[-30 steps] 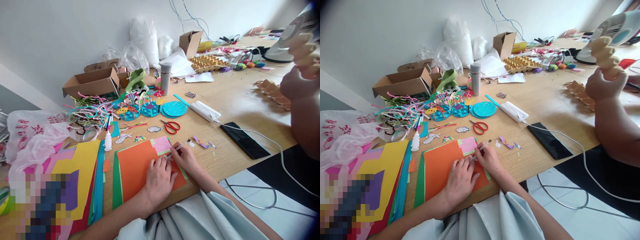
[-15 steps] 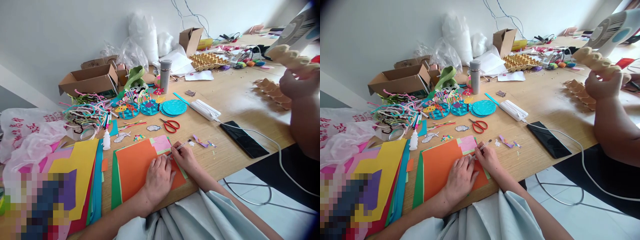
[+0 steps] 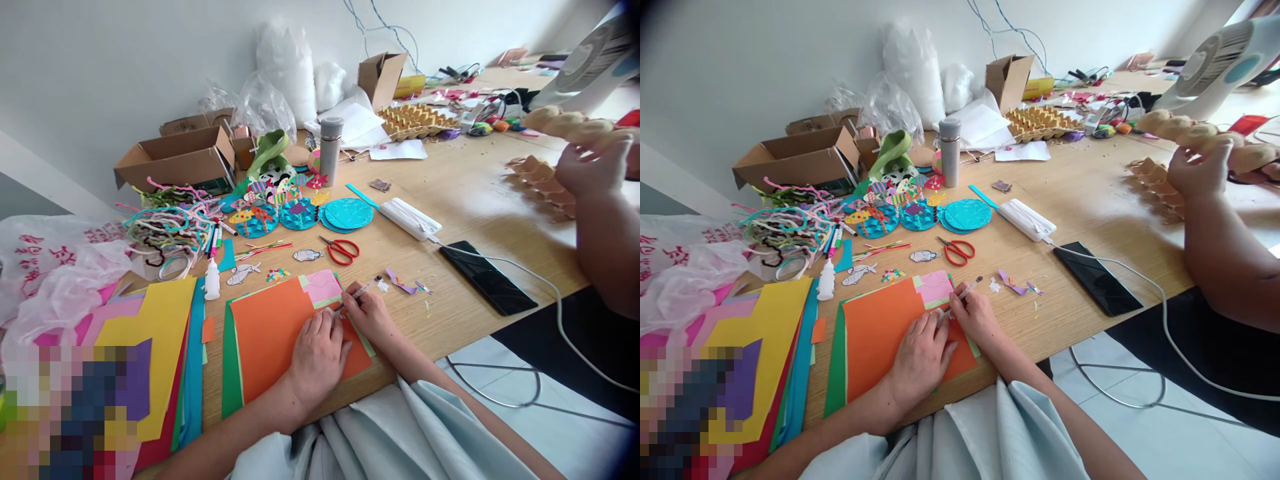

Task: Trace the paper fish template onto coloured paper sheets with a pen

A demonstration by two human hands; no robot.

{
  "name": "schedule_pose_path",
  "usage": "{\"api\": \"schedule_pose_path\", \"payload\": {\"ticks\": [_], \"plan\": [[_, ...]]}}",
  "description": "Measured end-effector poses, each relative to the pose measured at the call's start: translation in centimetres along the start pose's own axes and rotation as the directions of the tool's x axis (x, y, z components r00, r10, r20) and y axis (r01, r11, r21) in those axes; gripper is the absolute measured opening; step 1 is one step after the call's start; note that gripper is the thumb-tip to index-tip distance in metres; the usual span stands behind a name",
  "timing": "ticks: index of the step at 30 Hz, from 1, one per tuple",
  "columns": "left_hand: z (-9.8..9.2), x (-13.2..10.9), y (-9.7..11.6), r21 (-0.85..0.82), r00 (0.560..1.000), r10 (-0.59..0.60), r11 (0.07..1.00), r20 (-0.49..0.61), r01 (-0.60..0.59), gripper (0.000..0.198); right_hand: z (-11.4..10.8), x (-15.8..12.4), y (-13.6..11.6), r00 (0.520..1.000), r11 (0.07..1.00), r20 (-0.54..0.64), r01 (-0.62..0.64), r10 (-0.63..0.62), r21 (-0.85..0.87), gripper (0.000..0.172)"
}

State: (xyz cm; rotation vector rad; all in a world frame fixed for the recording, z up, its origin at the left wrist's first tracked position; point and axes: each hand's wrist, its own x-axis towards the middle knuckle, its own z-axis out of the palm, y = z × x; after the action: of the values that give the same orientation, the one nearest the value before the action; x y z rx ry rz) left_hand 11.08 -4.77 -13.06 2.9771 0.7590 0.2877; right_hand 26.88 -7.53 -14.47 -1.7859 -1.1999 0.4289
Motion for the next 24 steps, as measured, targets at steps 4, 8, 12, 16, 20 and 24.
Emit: {"api": "schedule_pose_path", "payload": {"ticks": [4, 8, 12, 16, 20, 24], "plan": [[0.08, 0.0, -0.08, -0.007, 1.0, 0.003, 1.0, 0.004, -0.003, 0.039, -0.1, 0.07, -0.22, 1.0, 1.0, -0.017, 0.0, 0.0, -0.02, 0.024], [0.17, 0.02, -0.14, 0.007, 1.0, 0.018, 1.0, -0.004, -0.018, 0.038, -0.1, 0.07, -0.23, 0.998, 0.999, -0.058, -0.014, 0.012, -0.033, 0.022], [0.23, 0.13, -0.16, 0.012, 1.0, 0.019, 1.0, -0.008, -0.019, 0.038, -0.11, 0.11, -0.33, 0.996, 1.0, -0.089, -0.02, 0.018, -0.019, 0.02], [0.21, 0.11, -0.17, 0.016, 1.0, 0.022, 1.0, -0.016, -0.022, 0.038, -0.2, 0.2, -0.57, 0.991, 0.998, -0.131, -0.037, 0.031, -0.041, 0.022], [0.11, -0.04, -0.18, 0.016, 1.0, 0.025, 1.0, -0.01, -0.024, 0.039, -0.25, 0.21, -0.65, 0.988, 0.996, -0.14, -0.068, 0.061, -0.048, 0.024], [0.13, -0.03, -0.2, 0.018, 1.0, 0.024, 1.0, -0.016, -0.024, 0.038, -0.24, 0.15, -0.5, 0.985, 0.995, -0.164, -0.07, 0.058, -0.071, 0.023]]}}
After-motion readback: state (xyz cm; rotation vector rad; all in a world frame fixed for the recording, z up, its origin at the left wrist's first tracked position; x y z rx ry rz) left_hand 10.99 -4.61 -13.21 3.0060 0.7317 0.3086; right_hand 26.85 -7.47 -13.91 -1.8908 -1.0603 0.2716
